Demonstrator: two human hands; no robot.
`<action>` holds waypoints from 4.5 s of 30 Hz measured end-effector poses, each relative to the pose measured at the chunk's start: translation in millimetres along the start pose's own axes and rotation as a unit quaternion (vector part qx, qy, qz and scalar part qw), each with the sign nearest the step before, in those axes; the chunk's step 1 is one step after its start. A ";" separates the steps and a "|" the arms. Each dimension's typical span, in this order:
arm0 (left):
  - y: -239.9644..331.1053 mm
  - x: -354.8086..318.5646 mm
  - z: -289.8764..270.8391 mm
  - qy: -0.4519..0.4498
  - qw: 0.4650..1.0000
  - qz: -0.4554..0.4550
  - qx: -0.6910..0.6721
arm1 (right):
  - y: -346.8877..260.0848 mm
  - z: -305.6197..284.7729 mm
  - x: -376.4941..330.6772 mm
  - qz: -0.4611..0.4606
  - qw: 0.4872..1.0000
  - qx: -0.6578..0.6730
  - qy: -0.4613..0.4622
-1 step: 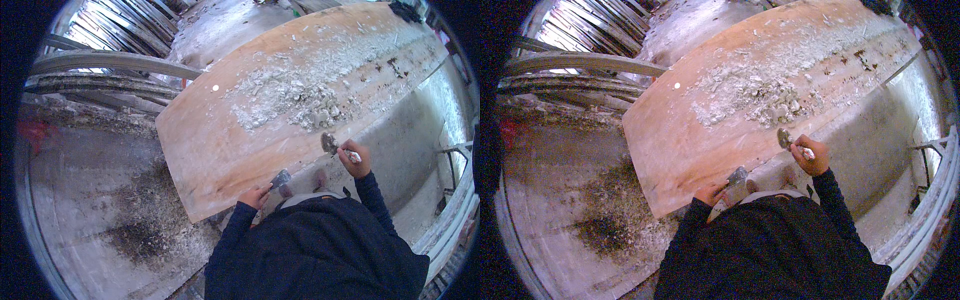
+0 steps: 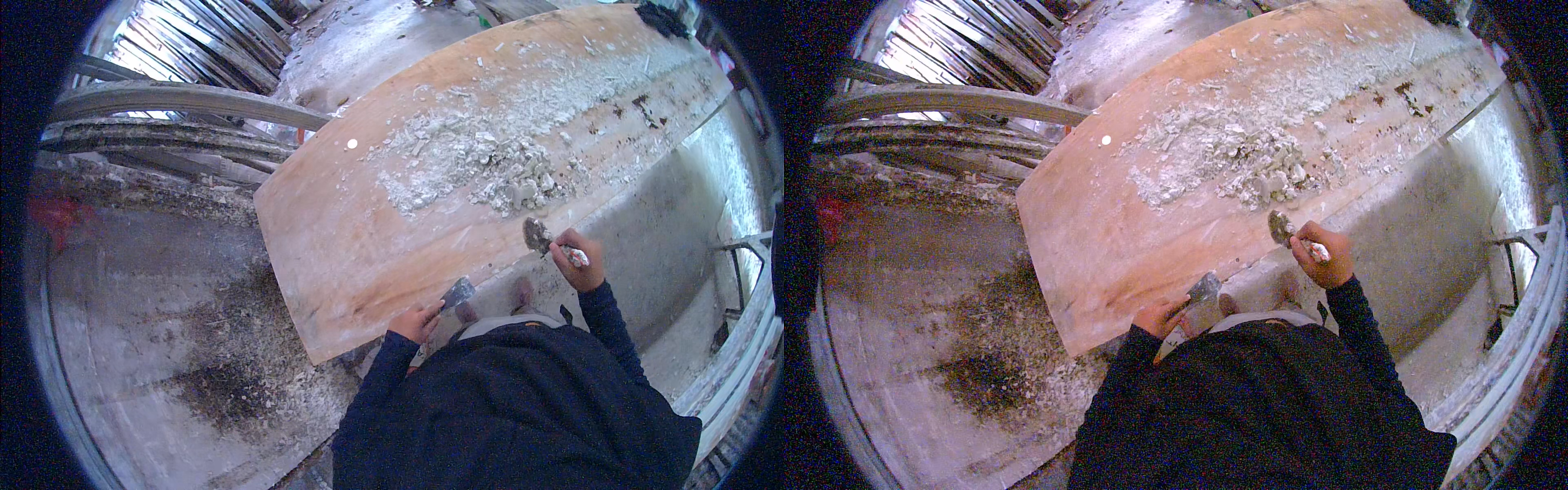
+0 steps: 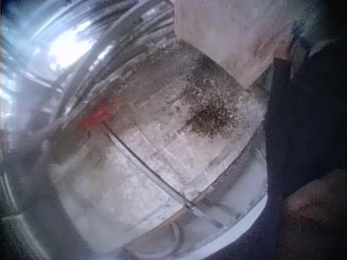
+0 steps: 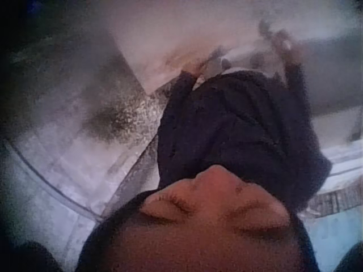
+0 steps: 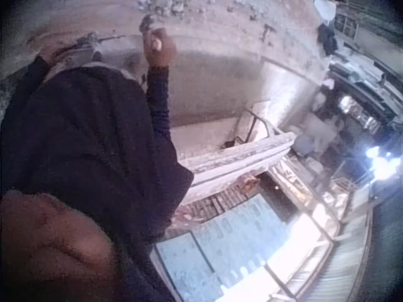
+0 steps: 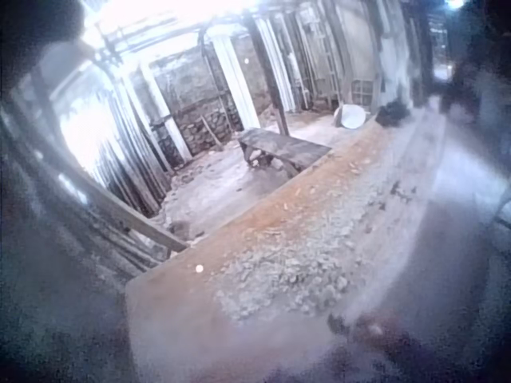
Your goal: The person scrapes a white powdery residue from a large wooden board using a metal scraper held in the right hand. The person repeatedly scrapes different areas of the board, gathering the residue into a pile.
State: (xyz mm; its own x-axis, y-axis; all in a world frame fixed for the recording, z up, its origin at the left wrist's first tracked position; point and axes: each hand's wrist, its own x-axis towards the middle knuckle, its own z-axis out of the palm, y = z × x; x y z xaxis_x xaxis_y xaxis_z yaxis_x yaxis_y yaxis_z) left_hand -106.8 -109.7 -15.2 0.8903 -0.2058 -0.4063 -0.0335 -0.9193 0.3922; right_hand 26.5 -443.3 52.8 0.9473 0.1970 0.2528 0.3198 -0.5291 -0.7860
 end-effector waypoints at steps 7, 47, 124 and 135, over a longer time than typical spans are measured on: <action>-0.8 -2.0 20.6 0.069 0.997 0.012 -0.038 | 5.3 1.9 2.9 0.013 0.999 0.036 0.010; 33.4 4.5 40.0 0.127 0.989 -0.056 -0.057 | 4.9 8.9 -4.2 -0.042 0.999 0.006 -0.005; 45.5 28.6 25.4 0.342 0.897 -0.218 -0.179 | 45.0 135.8 69.8 0.019 0.949 0.234 -0.212; 60.2 40.2 35.9 0.280 0.901 -0.235 -0.235 | 132.7 -52.8 182.0 -0.027 0.981 -0.191 0.019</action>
State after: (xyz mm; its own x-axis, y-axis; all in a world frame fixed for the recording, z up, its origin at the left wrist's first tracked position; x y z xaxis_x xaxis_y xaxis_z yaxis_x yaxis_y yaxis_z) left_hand -89.3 -185.3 -37.5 0.8499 0.4912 -0.1908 0.4860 -0.5906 0.6443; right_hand 242.5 -521.2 24.2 0.9262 0.2067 0.3152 0.3480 -0.7903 -0.5043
